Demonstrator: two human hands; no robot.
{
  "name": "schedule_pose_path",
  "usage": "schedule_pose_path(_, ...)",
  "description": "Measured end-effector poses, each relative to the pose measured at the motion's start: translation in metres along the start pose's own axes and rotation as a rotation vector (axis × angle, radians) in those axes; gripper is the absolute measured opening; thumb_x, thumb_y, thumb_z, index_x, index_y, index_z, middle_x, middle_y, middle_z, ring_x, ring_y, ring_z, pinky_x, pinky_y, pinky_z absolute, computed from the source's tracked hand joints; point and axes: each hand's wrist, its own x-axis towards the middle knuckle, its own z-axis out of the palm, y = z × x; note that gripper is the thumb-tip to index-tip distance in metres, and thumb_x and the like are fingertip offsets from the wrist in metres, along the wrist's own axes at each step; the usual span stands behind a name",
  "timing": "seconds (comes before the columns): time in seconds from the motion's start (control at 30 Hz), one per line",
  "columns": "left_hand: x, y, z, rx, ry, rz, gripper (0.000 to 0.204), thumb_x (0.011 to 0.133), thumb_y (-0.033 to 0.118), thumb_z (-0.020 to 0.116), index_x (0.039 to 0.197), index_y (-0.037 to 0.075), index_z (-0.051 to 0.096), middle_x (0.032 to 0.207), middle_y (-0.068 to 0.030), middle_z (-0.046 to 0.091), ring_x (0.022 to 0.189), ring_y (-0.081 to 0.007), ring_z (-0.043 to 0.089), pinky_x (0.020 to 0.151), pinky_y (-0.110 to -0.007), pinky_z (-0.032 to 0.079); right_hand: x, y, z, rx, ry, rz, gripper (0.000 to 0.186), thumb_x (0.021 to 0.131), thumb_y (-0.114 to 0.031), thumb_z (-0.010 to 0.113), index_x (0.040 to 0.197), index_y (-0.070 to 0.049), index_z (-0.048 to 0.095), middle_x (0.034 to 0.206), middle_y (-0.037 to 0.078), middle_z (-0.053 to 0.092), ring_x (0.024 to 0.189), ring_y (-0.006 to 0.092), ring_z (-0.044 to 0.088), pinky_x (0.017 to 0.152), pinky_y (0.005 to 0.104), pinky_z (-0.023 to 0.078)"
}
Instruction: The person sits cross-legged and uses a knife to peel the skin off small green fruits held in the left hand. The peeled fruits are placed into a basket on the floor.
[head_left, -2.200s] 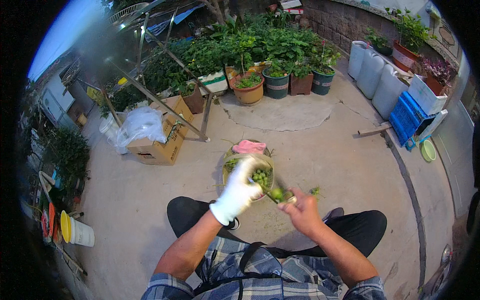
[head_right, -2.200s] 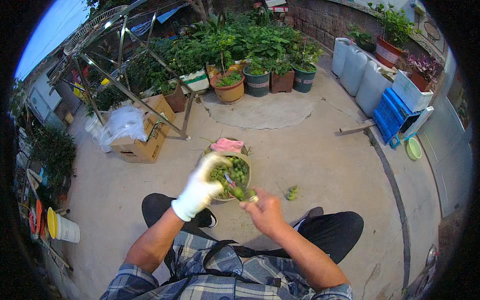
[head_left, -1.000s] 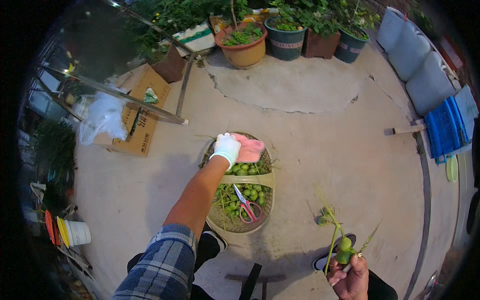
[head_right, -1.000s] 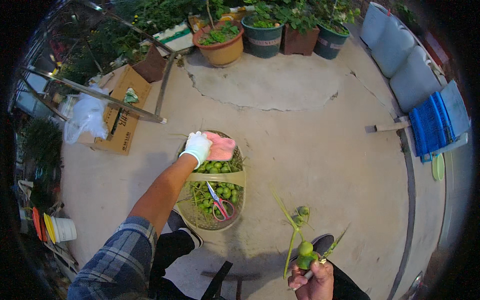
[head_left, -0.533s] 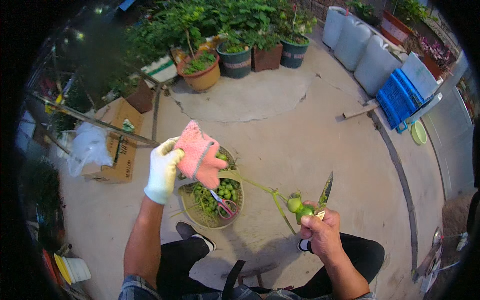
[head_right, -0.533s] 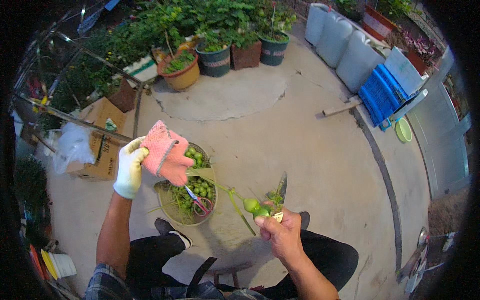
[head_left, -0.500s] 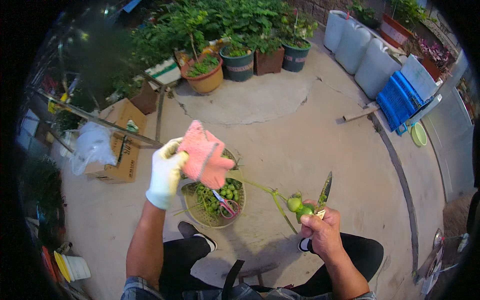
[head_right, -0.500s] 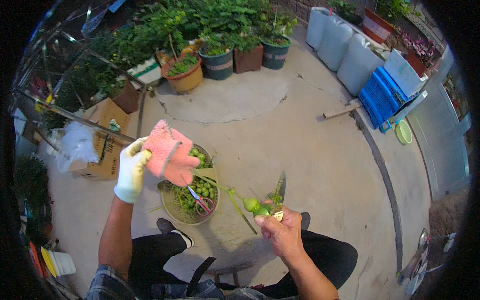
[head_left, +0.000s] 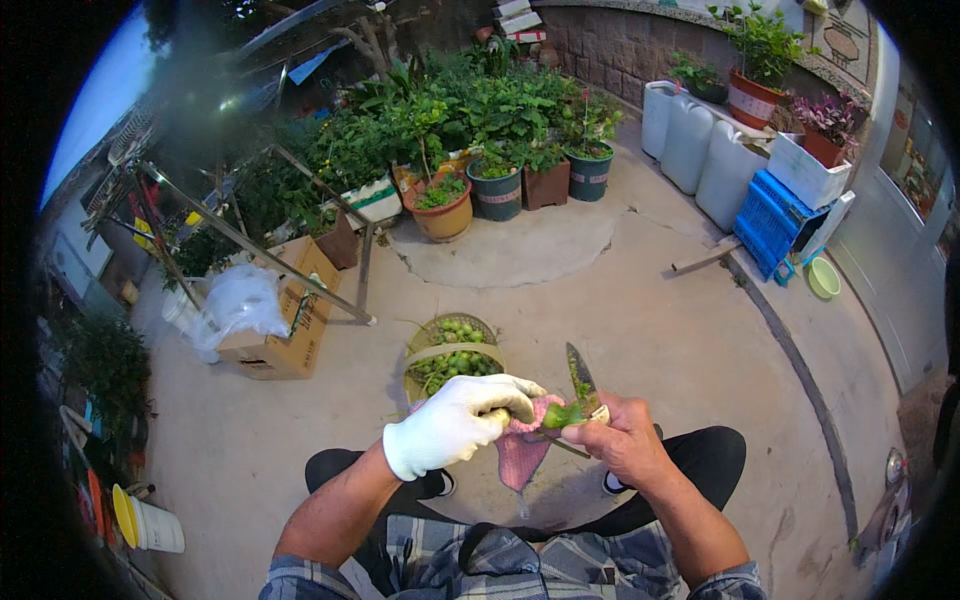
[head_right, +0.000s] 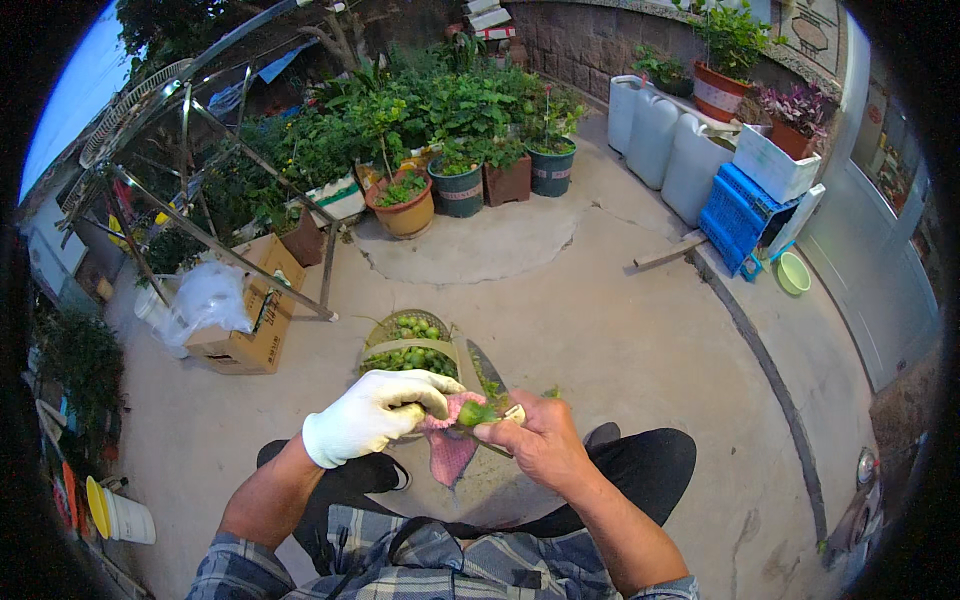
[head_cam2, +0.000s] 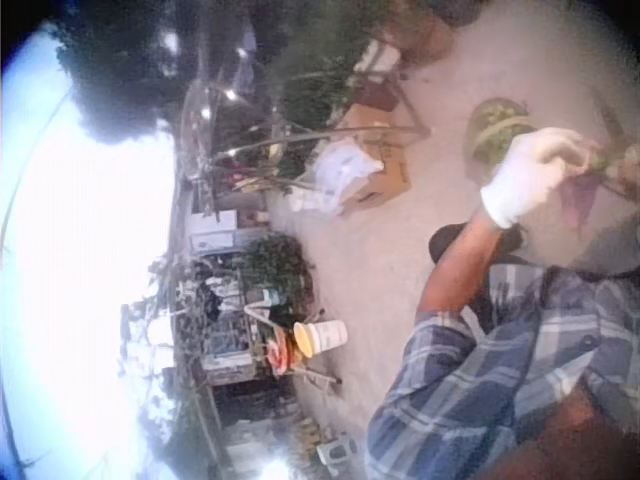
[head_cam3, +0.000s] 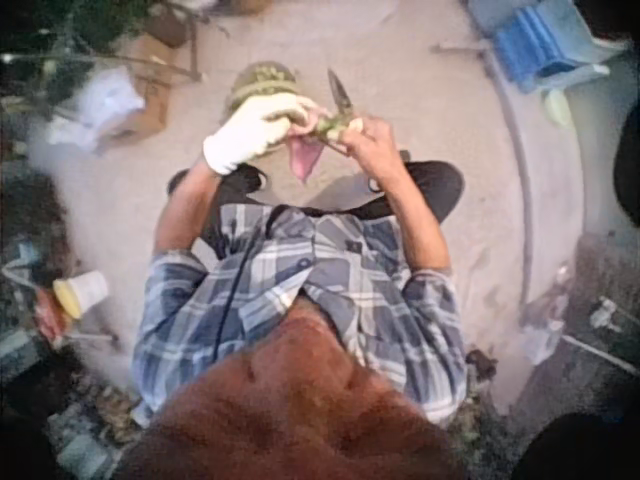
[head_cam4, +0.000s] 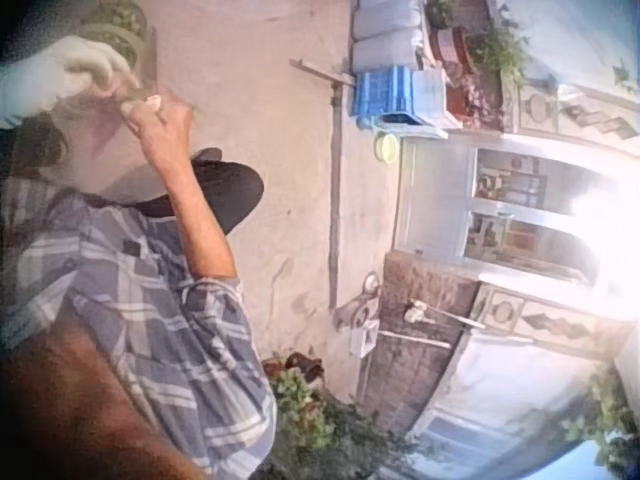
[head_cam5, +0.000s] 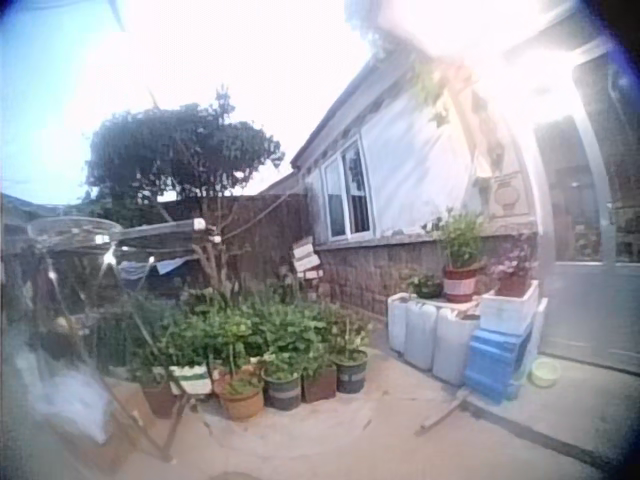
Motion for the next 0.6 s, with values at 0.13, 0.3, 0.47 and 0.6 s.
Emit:
schedule_pose_path(0.13, -0.007, 0.021, 0.000, -0.013, -0.062, -0.228, 0.025, 0.093, 0.007, 0.066, 0.117, 0.002, 0.062, 0.118, -0.0100, 0.067, 0.099, -0.0153, 0.060, 0.088, -0.032, 0.050, -0.010, -0.003, 0.007, -0.085, -0.071, -0.101, 0.032, 0.087, -0.020, 0.076, 0.104, 0.005, 0.068, 0.079, 0.004, 0.066, 0.070, 0.0106, 0.056, 0.064, 0.0282, 0.046)
schedule_pose_path(0.3, -0.013, 0.033, 0.002, -0.083, -0.179, -0.601, 0.043, 0.091, 0.011, 0.070, 0.132, 0.004, 0.056, 0.098, -0.0053, 0.068, 0.086, -0.0128, 0.062, 0.078, -0.032, 0.053, -0.015, -0.018, 0.018, -0.449, -0.082, -0.383, 0.034, 0.086, -0.024, 0.077, 0.102, 0.005, 0.066, 0.079, 0.018, 0.068, 0.066, 0.0248, 0.062, 0.065, 0.0331, 0.049)
schedule_pose_path(0.47, -0.012, 0.026, 0.013, 0.744, -0.114, -0.151, 0.025, 0.083, 0.025, 0.080, 0.081, 0.002, 0.070, 0.073, -0.0100, 0.064, 0.073, -0.0311, 0.064, 0.070, -0.040, 0.052, -0.016, -0.021, 0.023, -0.454, -0.052, -0.480, 0.034, 0.087, -0.024, 0.076, 0.102, 0.005, 0.066, 0.073, 0.015, 0.067, 0.063, 0.0268, 0.061, 0.062, 0.0363, 0.050)
schedule_pose_path(0.6, -0.006, 0.026, 0.028, 1.266, 0.048, 0.119, 0.031, 0.073, 0.034, 0.079, 0.082, 0.007, 0.067, 0.077, -0.0132, 0.066, 0.080, -0.0337, 0.067, 0.076, -0.045, 0.049, -0.005, -0.008, 0.023, 0.183, -0.109, 0.057, 0.021, 0.087, -0.018, 0.074, 0.097, 0.000, 0.068, 0.069, -0.001, 0.062, 0.054, 0.0095, 0.049, 0.049, 0.0269, 0.038)
